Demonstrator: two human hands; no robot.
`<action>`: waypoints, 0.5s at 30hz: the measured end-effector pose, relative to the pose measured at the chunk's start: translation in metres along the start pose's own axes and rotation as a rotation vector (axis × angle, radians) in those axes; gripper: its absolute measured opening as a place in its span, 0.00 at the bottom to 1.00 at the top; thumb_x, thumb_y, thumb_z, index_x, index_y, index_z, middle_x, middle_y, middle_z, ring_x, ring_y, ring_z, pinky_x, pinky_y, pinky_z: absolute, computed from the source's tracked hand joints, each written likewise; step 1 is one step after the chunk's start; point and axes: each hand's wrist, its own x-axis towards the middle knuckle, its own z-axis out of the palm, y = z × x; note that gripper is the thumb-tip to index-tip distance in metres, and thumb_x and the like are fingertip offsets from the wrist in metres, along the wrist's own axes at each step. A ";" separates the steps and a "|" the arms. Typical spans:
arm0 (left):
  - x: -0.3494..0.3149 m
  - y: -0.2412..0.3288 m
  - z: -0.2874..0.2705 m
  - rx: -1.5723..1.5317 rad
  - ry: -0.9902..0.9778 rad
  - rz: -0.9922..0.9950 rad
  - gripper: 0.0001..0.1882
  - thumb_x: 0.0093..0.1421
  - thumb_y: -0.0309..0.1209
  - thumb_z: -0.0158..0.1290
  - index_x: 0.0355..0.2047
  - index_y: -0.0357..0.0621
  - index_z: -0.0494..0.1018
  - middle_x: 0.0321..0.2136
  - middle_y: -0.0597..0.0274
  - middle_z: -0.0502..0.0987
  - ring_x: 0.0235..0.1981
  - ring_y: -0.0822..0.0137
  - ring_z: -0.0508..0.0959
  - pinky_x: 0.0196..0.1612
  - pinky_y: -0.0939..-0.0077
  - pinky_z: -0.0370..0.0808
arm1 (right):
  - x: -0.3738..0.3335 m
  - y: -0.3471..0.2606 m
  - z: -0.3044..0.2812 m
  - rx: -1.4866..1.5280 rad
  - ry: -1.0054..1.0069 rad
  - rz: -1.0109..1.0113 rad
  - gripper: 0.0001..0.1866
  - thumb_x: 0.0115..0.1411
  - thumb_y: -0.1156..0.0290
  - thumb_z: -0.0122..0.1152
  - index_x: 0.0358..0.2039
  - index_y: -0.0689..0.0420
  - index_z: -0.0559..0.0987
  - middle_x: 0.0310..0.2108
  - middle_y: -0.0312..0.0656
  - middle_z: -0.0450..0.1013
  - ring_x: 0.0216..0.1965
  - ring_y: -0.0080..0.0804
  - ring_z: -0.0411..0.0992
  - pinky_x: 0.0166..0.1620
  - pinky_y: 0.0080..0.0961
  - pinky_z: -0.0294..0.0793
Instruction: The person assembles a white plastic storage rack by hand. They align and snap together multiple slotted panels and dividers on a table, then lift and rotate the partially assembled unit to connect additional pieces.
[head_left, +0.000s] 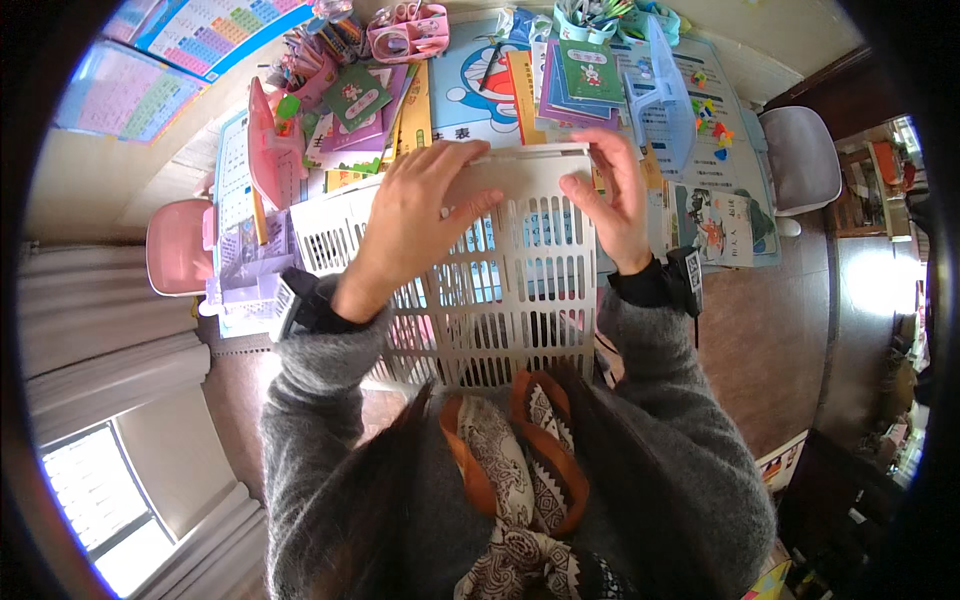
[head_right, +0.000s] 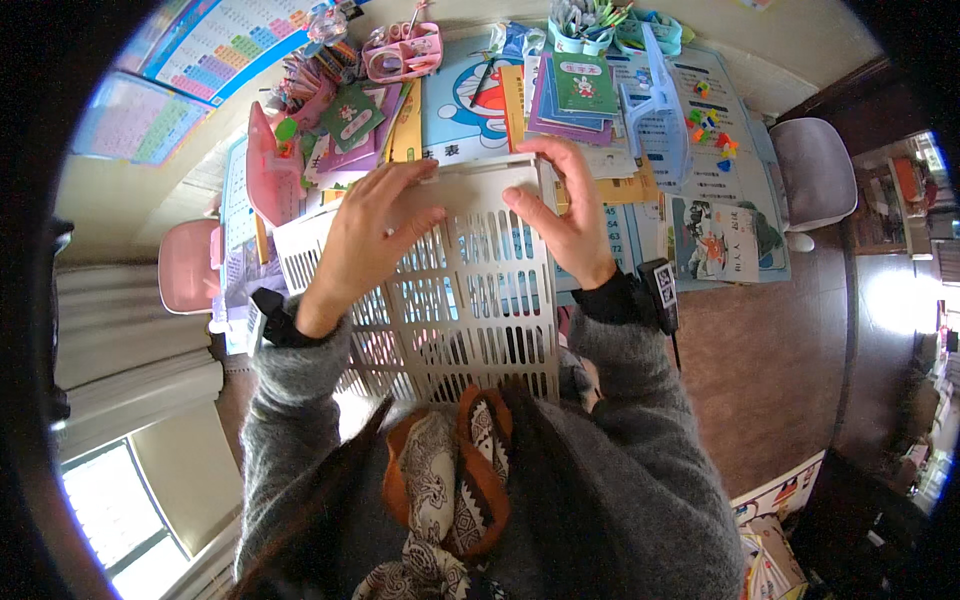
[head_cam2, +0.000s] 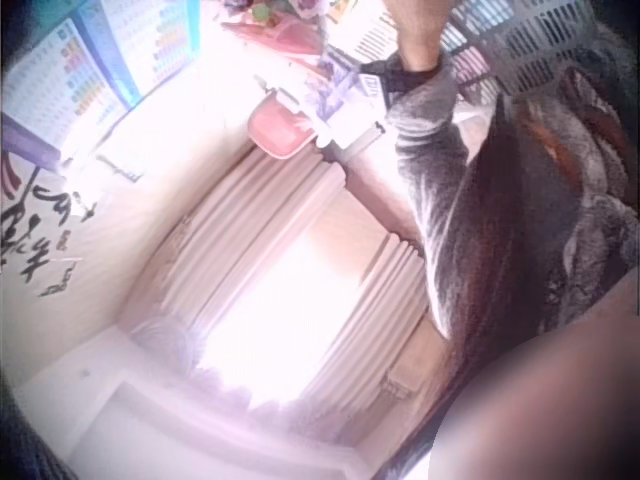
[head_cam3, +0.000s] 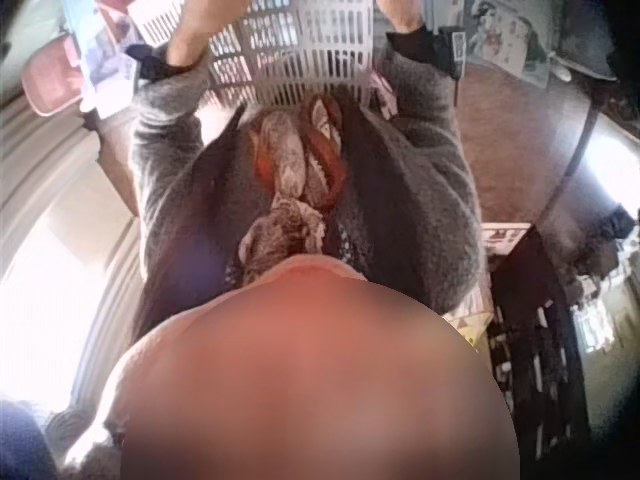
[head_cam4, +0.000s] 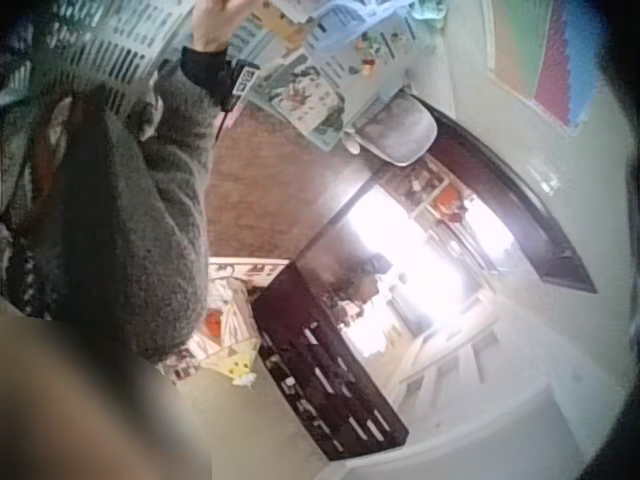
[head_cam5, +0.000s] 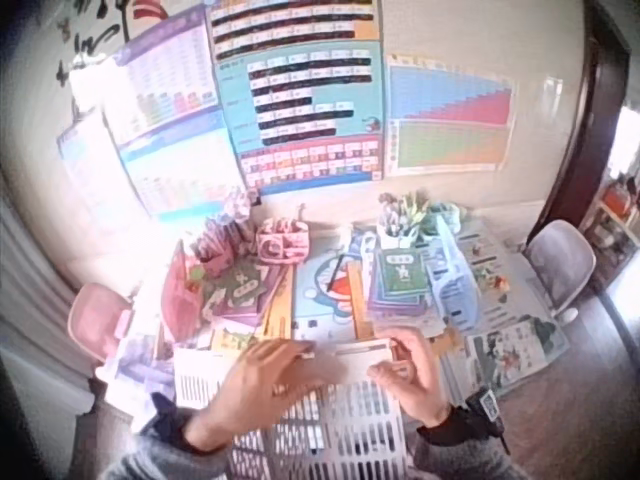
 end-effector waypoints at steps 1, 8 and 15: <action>0.003 0.006 0.004 0.007 0.009 0.000 0.17 0.55 0.37 0.57 0.40 0.40 0.75 0.36 0.54 0.76 0.39 0.52 0.74 0.43 0.63 0.69 | -0.003 0.000 0.000 0.021 0.006 -0.021 0.21 0.55 0.70 0.63 0.48 0.59 0.69 0.44 0.39 0.68 0.47 0.25 0.65 0.51 0.23 0.63; 0.011 0.029 0.030 -0.002 0.076 -0.008 0.14 0.52 0.33 0.58 0.39 0.41 0.76 0.33 0.56 0.75 0.37 0.52 0.73 0.42 0.64 0.69 | -0.019 -0.009 -0.010 -0.011 0.074 -0.027 0.22 0.53 0.69 0.65 0.47 0.60 0.71 0.43 0.38 0.69 0.42 0.23 0.67 0.46 0.20 0.66; 0.014 0.037 0.030 -0.136 0.035 -0.134 0.12 0.50 0.28 0.58 0.37 0.41 0.75 0.34 0.58 0.76 0.39 0.54 0.72 0.47 0.65 0.65 | -0.013 -0.011 -0.005 0.016 0.095 -0.072 0.20 0.52 0.71 0.64 0.45 0.60 0.72 0.43 0.41 0.70 0.43 0.26 0.68 0.47 0.22 0.65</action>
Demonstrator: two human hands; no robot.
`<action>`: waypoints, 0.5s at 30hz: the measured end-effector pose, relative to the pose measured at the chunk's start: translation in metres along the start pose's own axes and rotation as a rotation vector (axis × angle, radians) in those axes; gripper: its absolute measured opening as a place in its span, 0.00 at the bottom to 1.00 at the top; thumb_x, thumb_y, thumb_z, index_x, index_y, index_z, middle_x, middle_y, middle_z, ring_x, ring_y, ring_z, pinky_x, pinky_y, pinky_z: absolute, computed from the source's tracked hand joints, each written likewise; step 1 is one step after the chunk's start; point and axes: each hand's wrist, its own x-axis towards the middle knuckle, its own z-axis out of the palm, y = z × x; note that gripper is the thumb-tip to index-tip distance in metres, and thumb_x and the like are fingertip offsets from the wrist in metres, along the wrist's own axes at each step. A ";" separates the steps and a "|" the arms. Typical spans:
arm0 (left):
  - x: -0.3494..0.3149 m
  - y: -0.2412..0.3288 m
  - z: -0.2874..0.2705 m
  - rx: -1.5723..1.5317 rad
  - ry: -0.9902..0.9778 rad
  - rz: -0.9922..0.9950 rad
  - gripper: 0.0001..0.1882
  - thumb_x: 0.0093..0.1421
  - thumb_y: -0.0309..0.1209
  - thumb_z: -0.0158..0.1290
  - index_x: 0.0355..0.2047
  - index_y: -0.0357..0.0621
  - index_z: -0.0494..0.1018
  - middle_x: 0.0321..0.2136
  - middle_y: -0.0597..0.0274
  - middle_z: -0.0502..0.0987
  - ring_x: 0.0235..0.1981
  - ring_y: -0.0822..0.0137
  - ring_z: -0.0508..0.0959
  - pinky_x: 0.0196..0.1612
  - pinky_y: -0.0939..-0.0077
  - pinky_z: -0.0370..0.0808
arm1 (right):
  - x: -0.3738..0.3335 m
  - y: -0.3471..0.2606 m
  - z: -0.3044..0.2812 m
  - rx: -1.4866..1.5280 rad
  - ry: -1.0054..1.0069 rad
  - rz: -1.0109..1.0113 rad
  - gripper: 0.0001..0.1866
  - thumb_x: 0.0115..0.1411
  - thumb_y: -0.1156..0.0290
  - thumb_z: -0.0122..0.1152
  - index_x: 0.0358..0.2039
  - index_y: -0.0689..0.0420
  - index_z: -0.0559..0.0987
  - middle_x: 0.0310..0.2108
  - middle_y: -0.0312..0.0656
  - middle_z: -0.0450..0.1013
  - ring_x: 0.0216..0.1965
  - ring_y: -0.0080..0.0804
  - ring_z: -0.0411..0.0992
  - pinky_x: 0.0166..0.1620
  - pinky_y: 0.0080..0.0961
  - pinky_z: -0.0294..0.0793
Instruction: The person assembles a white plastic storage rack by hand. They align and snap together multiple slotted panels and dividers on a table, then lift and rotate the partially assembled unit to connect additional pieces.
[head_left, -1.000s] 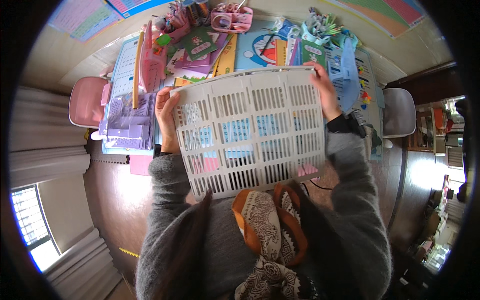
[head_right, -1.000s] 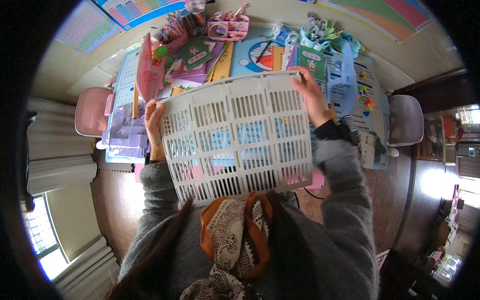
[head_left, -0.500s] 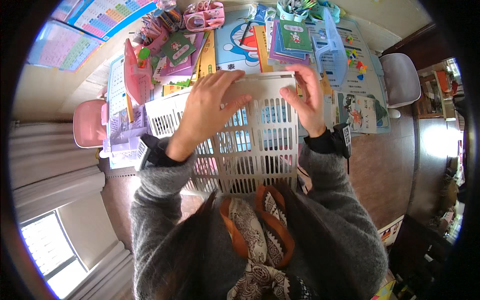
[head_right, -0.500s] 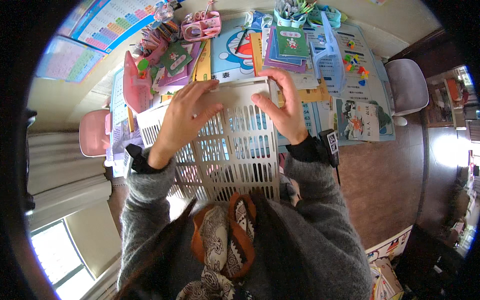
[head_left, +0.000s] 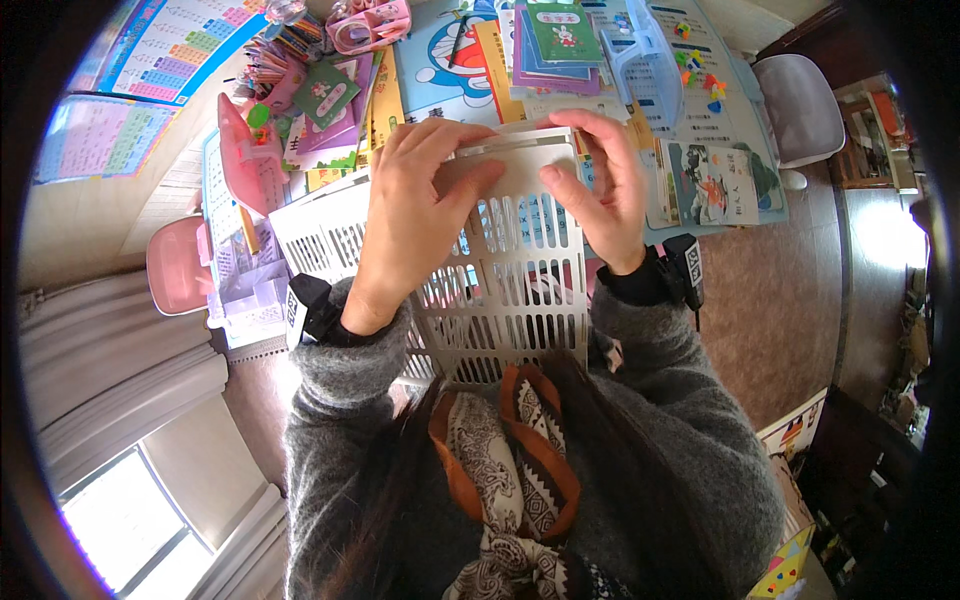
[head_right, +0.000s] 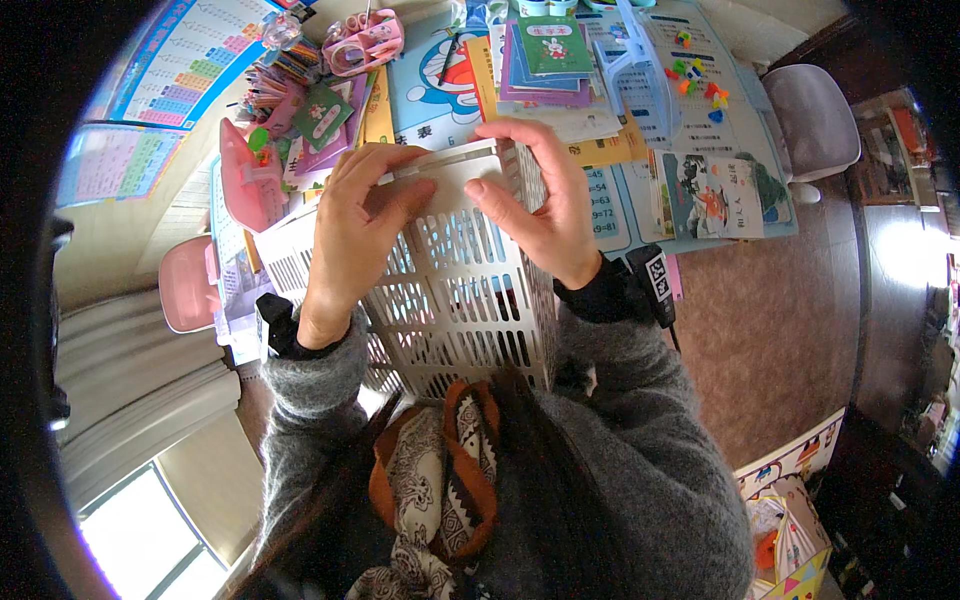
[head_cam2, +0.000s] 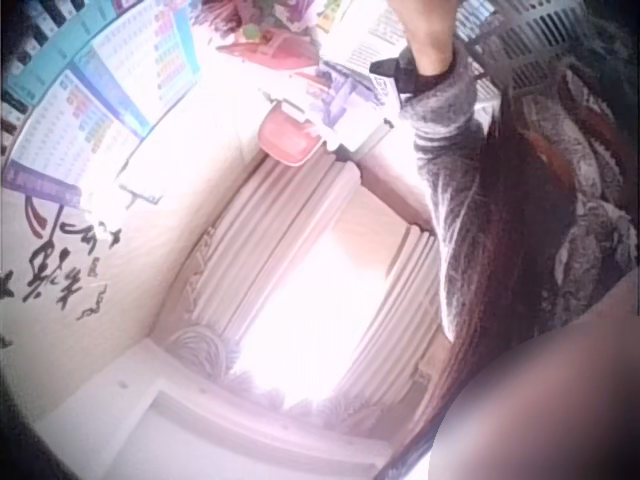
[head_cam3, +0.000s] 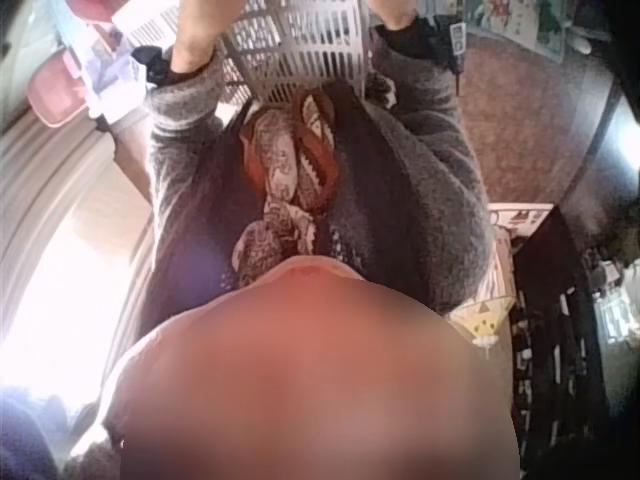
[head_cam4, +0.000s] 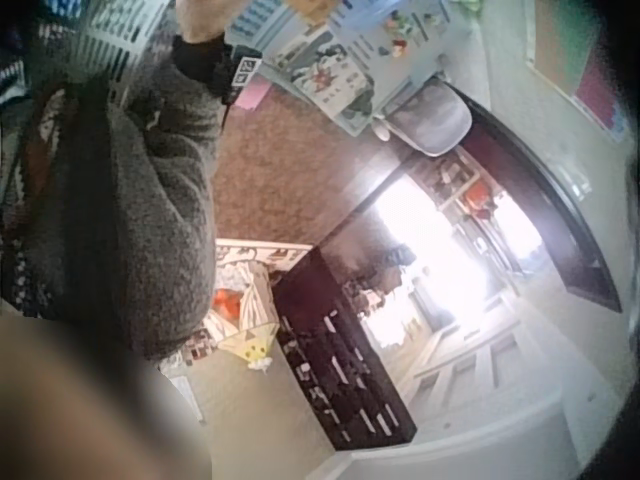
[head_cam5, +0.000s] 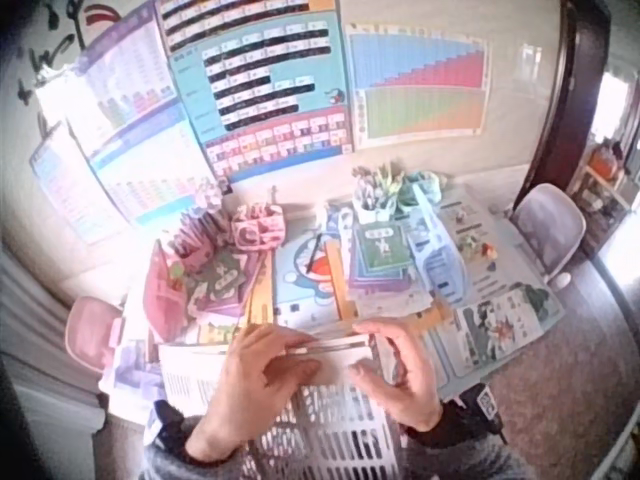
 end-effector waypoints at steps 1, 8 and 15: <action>-0.001 0.001 0.000 0.004 0.008 -0.010 0.12 0.50 0.28 0.58 0.37 0.41 0.75 0.33 0.59 0.76 0.39 0.54 0.72 0.47 0.65 0.64 | 0.001 0.000 0.000 -0.036 0.010 -0.037 0.20 0.52 0.71 0.64 0.45 0.60 0.72 0.42 0.41 0.70 0.43 0.27 0.68 0.47 0.22 0.65; -0.002 0.000 0.010 0.074 0.049 0.030 0.10 0.50 0.28 0.58 0.34 0.44 0.76 0.29 0.63 0.75 0.37 0.58 0.72 0.45 0.67 0.61 | -0.002 0.002 0.000 -0.079 0.038 -0.034 0.16 0.52 0.71 0.63 0.42 0.61 0.74 0.39 0.41 0.70 0.40 0.28 0.69 0.44 0.22 0.66; -0.002 -0.012 0.016 0.220 0.099 0.138 0.09 0.50 0.30 0.58 0.34 0.46 0.75 0.29 0.65 0.75 0.35 0.58 0.71 0.42 0.66 0.62 | -0.008 0.015 0.007 0.007 0.081 0.089 0.13 0.54 0.73 0.60 0.41 0.61 0.73 0.37 0.39 0.69 0.39 0.25 0.67 0.44 0.20 0.64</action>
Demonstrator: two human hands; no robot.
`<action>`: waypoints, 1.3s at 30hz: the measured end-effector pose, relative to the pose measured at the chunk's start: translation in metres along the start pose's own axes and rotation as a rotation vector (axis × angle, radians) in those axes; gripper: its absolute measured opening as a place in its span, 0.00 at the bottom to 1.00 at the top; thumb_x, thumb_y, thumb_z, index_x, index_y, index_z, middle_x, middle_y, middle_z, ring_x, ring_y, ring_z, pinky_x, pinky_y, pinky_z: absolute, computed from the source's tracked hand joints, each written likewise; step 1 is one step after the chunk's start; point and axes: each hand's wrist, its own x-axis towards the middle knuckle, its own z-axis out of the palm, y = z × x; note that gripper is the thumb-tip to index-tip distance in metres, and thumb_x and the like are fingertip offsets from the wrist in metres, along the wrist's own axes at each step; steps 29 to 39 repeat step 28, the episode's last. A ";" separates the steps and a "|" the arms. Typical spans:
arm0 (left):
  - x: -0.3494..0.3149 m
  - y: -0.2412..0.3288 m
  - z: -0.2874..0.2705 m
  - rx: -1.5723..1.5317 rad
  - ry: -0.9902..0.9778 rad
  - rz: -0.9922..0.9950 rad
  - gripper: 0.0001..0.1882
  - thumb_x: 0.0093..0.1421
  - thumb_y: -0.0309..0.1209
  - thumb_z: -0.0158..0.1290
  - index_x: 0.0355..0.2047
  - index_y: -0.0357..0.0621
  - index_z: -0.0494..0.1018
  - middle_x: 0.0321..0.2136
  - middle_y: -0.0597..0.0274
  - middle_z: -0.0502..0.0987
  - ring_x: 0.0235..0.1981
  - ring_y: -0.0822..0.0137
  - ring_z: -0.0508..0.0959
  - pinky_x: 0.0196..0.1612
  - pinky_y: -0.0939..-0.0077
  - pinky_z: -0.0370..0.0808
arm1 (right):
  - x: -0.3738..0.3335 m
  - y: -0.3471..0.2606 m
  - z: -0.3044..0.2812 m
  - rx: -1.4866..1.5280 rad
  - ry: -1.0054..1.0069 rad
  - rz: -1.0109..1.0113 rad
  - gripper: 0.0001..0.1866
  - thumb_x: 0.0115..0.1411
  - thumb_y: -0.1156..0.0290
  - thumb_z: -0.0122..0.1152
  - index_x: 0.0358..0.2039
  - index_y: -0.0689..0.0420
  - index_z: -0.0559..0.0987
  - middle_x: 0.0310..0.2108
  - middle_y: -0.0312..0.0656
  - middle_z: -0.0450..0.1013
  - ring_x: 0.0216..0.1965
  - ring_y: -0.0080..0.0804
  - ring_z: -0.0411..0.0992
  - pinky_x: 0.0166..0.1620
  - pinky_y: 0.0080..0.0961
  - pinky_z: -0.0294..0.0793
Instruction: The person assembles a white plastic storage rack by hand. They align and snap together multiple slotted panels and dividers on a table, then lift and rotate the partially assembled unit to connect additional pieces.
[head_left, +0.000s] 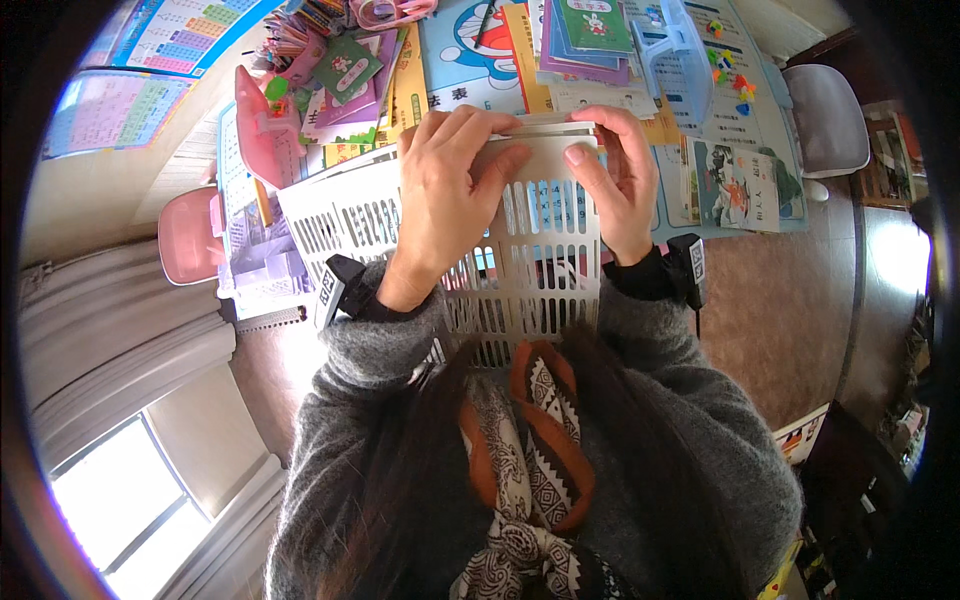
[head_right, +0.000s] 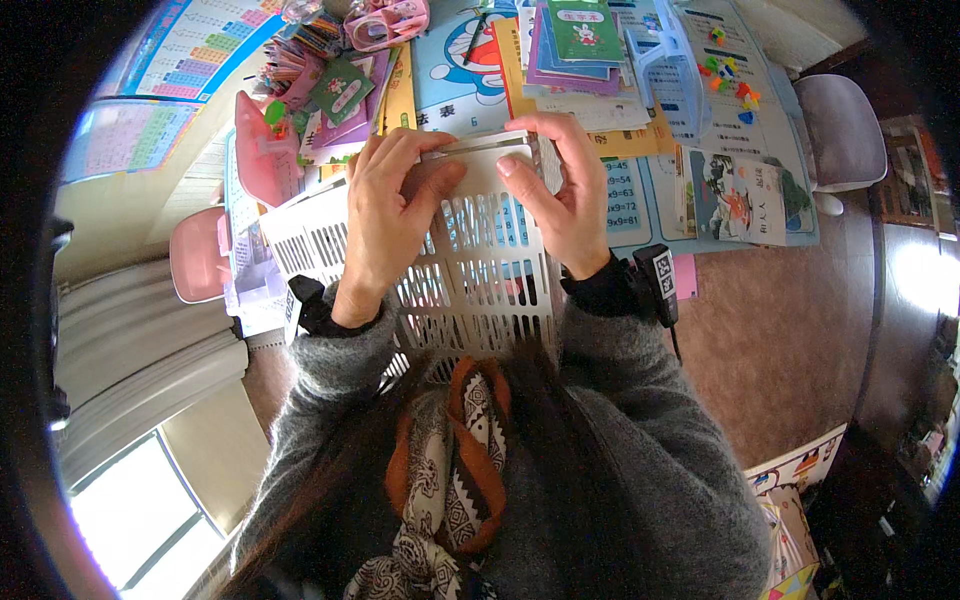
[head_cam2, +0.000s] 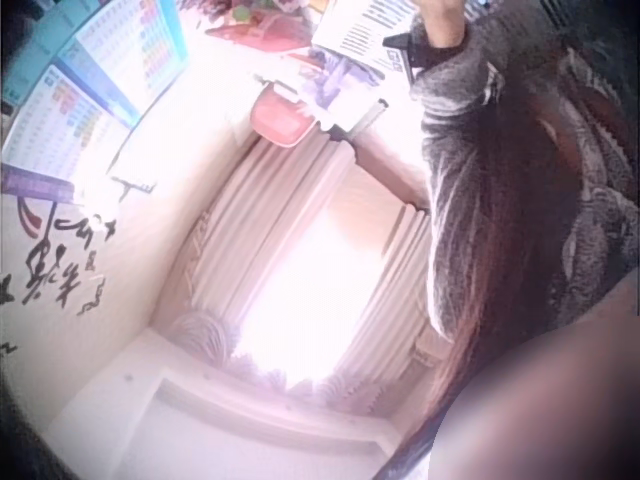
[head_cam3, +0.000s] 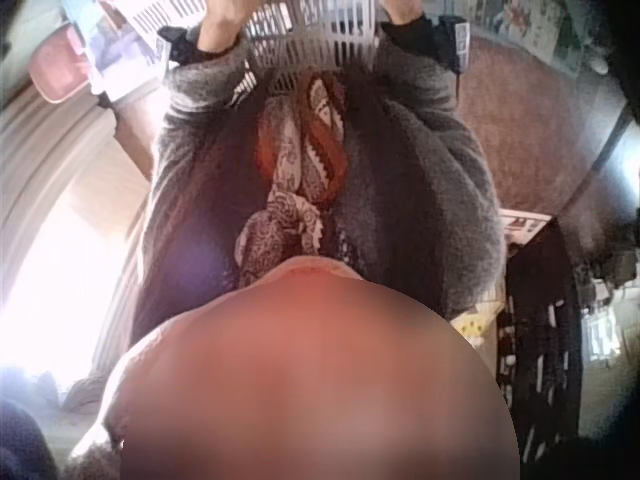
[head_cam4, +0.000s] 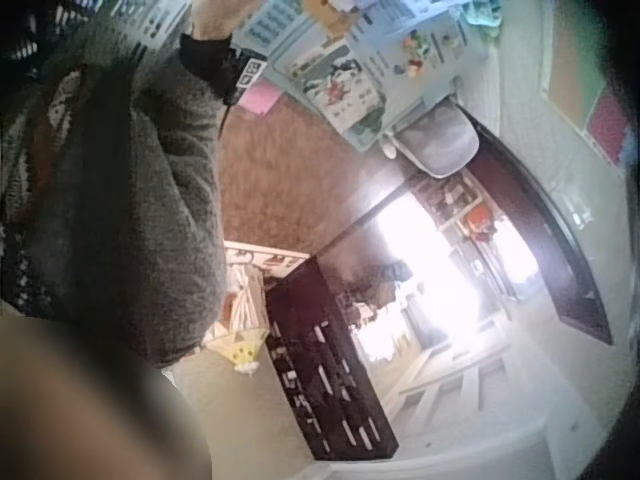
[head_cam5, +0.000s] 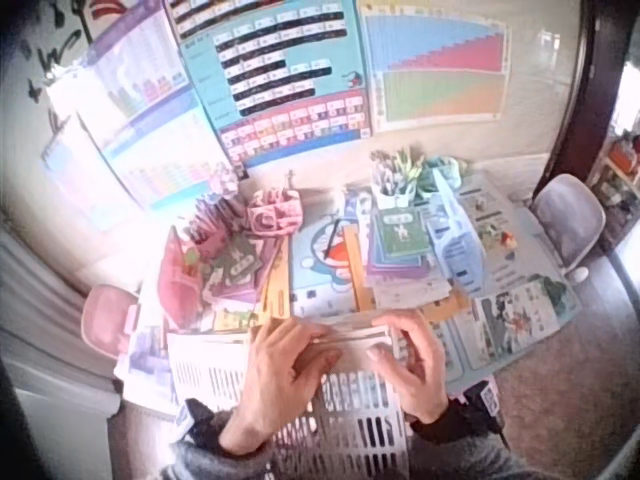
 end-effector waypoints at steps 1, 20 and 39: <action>-0.002 -0.001 0.000 0.008 0.000 0.007 0.10 0.51 0.30 0.58 0.34 0.46 0.75 0.30 0.65 0.75 0.35 0.58 0.71 0.42 0.66 0.62 | 0.000 0.002 0.000 0.022 -0.003 -0.002 0.13 0.54 0.73 0.60 0.40 0.61 0.73 0.37 0.39 0.69 0.39 0.26 0.67 0.44 0.20 0.64; -0.006 -0.031 -0.022 0.142 -0.040 0.039 0.19 0.51 0.34 0.61 0.42 0.40 0.73 0.39 0.55 0.74 0.40 0.54 0.74 0.45 0.65 0.69 | 0.000 0.016 -0.016 0.216 -0.016 -0.025 0.09 0.56 0.78 0.59 0.37 0.61 0.72 0.35 0.36 0.64 0.33 0.19 0.63 0.37 0.16 0.61; -0.019 -0.033 -0.027 0.149 -0.023 -0.073 0.15 0.51 0.33 0.61 0.37 0.39 0.75 0.35 0.55 0.74 0.43 0.59 0.72 0.43 0.67 0.69 | 0.035 -0.039 -0.022 -0.761 -0.447 -0.312 0.11 0.59 0.70 0.57 0.43 0.53 0.74 0.45 0.41 0.71 0.40 0.39 0.72 0.44 0.31 0.72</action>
